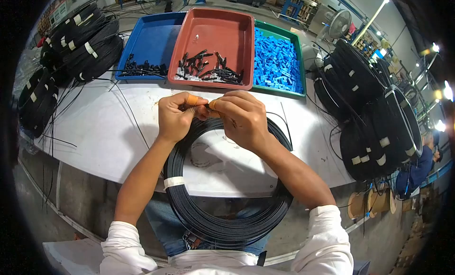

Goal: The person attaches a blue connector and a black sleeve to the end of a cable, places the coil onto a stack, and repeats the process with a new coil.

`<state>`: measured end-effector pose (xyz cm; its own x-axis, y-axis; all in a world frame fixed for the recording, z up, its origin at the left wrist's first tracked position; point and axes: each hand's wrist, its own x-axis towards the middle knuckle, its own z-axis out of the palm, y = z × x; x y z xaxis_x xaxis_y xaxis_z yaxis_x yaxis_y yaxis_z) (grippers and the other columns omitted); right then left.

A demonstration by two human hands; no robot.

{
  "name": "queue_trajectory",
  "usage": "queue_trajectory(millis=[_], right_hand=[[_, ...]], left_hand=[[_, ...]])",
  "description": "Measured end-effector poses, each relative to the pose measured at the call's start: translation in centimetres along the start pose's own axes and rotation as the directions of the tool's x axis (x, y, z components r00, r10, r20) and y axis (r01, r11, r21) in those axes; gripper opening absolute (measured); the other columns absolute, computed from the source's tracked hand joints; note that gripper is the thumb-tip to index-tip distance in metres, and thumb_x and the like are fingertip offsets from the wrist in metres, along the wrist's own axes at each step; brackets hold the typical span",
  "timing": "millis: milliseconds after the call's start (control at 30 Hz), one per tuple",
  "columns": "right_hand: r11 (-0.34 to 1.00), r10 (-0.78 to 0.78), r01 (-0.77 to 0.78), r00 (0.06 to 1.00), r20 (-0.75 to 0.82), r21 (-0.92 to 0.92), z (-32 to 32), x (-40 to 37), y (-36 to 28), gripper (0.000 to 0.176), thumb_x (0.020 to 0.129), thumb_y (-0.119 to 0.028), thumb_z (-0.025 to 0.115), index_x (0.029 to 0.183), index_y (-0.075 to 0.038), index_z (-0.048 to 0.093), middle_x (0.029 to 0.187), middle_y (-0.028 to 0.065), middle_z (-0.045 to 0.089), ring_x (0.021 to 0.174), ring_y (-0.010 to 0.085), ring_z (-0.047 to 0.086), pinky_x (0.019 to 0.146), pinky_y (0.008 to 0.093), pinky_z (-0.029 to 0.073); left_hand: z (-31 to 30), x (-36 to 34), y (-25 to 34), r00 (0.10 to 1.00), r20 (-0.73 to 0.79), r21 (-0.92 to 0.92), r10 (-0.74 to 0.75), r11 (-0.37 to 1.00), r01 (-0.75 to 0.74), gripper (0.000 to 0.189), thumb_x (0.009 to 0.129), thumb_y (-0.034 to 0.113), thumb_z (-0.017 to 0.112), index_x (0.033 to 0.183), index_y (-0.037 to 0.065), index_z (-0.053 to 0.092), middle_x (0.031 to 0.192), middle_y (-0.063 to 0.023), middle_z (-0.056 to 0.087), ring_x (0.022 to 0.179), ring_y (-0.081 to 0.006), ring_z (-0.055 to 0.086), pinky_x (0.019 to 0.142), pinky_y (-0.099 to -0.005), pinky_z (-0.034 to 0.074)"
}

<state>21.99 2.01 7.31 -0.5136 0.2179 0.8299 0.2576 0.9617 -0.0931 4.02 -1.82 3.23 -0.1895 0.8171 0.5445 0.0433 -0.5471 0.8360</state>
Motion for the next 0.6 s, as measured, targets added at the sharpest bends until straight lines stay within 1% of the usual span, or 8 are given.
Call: queue_trajectory(millis=[33,100,167,200,333,433,500,600], right_hand=[[0.987,-0.139,0.138,0.990,0.001,-0.085,-0.1,0.2,0.2,0.022,0.073,0.007,0.077,0.091,-0.001,0.069,0.086,0.0135,0.073,0.076,0.0265,0.071,0.066,0.0326,0.056],[0.974,-0.192,0.194,0.981,0.033,-0.119,0.0,0.1,-0.2,0.019,0.074,0.007,0.077,0.090,0.000,0.070,0.086,0.0130,0.074,0.076,0.0245,0.073,0.067,0.0316,0.057],[0.923,0.344,-0.342,0.939,0.022,0.175,0.9,-0.7,-0.9,0.019,0.073,0.007,0.075,0.091,-0.001,0.073,0.081,0.0120,0.073,0.072,0.0243,0.072,0.063,0.0321,0.056],[0.830,0.482,-0.479,0.874,0.067,0.286,0.8,-0.4,-1.6,0.016,0.073,0.009,0.074,0.087,0.001,0.073,0.081,0.0130,0.073,0.072,0.0232,0.073,0.064,0.0302,0.057],[0.953,0.254,-0.248,0.967,-0.013,0.174,0.2,-0.6,0.1,0.021,0.072,0.012,0.073,0.089,-0.001,0.072,0.079,0.0122,0.072,0.068,0.0231,0.070,0.060,0.0307,0.055],[0.988,0.115,-0.104,0.990,-0.086,0.117,0.1,-0.5,1.0,0.024,0.070,0.013,0.071,0.089,-0.001,0.070,0.079,0.0115,0.071,0.069,0.0243,0.069,0.060,0.0320,0.054],[0.995,0.066,-0.062,0.996,-0.054,0.074,0.1,-0.7,1.4,0.027,0.069,0.014,0.070,0.091,-0.002,0.068,0.080,0.0109,0.070,0.068,0.0254,0.067,0.058,0.0335,0.052],[0.997,0.056,-0.055,0.998,-0.011,0.045,0.1,-0.9,1.2,0.026,0.069,0.012,0.071,0.090,-0.002,0.068,0.079,0.0095,0.069,0.065,0.0248,0.064,0.057,0.0346,0.051]], left_hand=[[-0.1,0.1,0.1,0.985,0.057,-0.105,-0.160,0.981,0.165,0.014,0.083,-0.017,0.059,0.083,-0.009,0.070,0.085,-0.0155,0.073,0.073,-0.0194,0.072,0.066,-0.0300,0.060],[-0.2,0.0,-0.4,0.991,0.047,-0.094,-0.124,0.987,0.128,0.014,0.080,-0.016,0.063,0.085,-0.006,0.072,0.084,-0.0142,0.074,0.072,-0.0189,0.072,0.066,-0.0297,0.060],[-0.3,-0.1,-0.4,0.848,0.048,0.365,0.528,0.781,-0.507,0.017,0.076,-0.015,0.067,0.086,-0.003,0.073,0.084,-0.0124,0.075,0.070,-0.0191,0.072,0.067,-0.0288,0.059],[-0.3,-0.1,0.0,0.817,0.072,0.411,0.572,0.729,-0.547,0.019,0.073,-0.014,0.071,0.086,0.000,0.074,0.082,-0.0111,0.075,0.072,-0.0200,0.073,0.069,-0.0279,0.059],[-0.1,0.1,0.1,0.900,0.038,0.309,0.433,0.852,-0.423,0.013,0.077,-0.009,0.073,0.087,-0.002,0.073,0.086,-0.0117,0.075,0.076,-0.0193,0.073,0.070,-0.0285,0.059],[-0.3,0.1,0.2,0.995,0.095,-0.237,-0.029,0.970,0.051,0.012,0.086,-0.003,0.073,0.098,-0.005,0.071,0.094,-0.0148,0.073,0.083,-0.0167,0.072,0.072,-0.0274,0.060],[-0.5,0.1,-0.3,0.995,0.103,-0.225,0.012,0.974,0.011,0.013,0.085,-0.004,0.073,0.098,-0.005,0.070,0.090,-0.0146,0.073,0.080,-0.0163,0.073,0.073,-0.0268,0.060],[-0.7,-0.1,-0.1,0.976,0.137,0.122,0.171,0.975,-0.188,0.008,0.085,-0.004,0.072,0.093,-0.005,0.069,0.086,-0.0130,0.073,0.076,-0.0161,0.073,0.072,-0.0266,0.060]])
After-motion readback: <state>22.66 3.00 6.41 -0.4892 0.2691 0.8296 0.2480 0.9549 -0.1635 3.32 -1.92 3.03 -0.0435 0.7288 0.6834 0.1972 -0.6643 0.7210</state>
